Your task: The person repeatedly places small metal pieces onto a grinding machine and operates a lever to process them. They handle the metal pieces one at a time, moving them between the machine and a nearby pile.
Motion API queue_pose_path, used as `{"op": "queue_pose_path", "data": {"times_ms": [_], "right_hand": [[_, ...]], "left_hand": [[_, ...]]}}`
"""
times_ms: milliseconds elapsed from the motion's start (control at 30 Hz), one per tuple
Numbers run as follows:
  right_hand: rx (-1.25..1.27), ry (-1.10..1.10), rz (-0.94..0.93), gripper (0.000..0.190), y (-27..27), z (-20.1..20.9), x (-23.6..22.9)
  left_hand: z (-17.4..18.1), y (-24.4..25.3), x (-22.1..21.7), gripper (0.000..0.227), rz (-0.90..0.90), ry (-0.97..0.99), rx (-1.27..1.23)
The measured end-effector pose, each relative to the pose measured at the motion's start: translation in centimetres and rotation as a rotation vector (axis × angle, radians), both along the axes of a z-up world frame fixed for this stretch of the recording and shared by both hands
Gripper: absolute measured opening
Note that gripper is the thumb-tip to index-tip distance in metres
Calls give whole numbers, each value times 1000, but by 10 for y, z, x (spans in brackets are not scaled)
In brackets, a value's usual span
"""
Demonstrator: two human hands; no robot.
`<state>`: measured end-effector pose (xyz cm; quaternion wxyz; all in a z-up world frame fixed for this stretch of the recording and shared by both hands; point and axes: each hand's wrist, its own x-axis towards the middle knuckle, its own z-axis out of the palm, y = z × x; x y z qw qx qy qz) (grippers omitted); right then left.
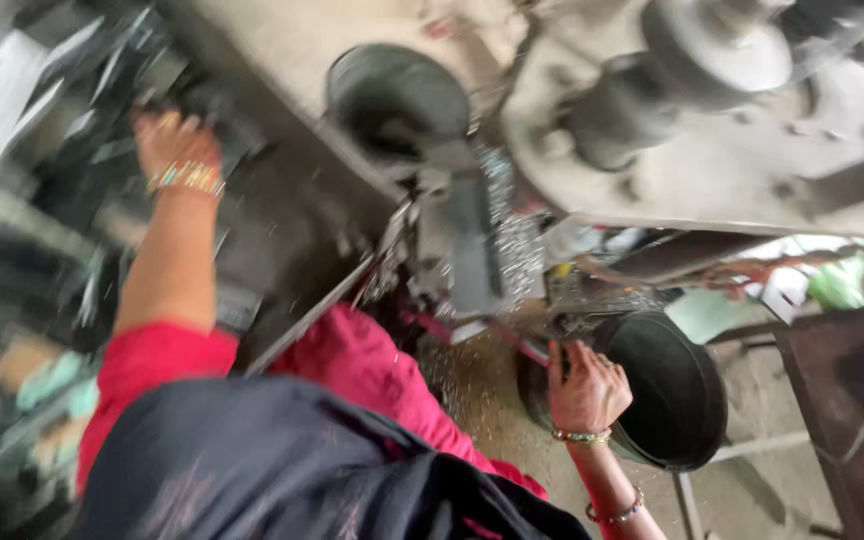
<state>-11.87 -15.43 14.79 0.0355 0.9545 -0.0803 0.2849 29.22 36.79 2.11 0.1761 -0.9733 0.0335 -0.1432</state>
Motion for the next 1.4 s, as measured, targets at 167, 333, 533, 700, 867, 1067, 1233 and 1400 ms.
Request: {"op": "queue_pose_path", "data": {"times_ms": [167, 333, 533, 700, 867, 1067, 1233, 1400], "right_hand": [[27, -13, -54, 19, 6, 4, 1], [73, -20, -41, 19, 10, 12, 2], [106, -39, -1, 20, 8, 17, 2], [89, -30, 33, 23, 4, 15, 0], [102, -55, 54, 20, 1, 12, -2], [73, -112, 143, 15, -3, 12, -4], [145, -119, 74, 18, 2, 13, 3], [128, -99, 102, 20, -1, 14, 0]], "left_hand": [[15, 19, -3, 37, 43, 182, 136], [54, 24, -29, 50, -144, 167, 112], [45, 15, -46, 49, -331, 264, -50], [36, 23, -40, 51, -249, 271, -242], [45, -3, -54, 38, -124, 317, -34], [105, -17, -68, 50, -254, 225, -33], [147, -78, -111, 25, -347, 163, 455], [108, -129, -152, 21, -427, 202, 752]]}}
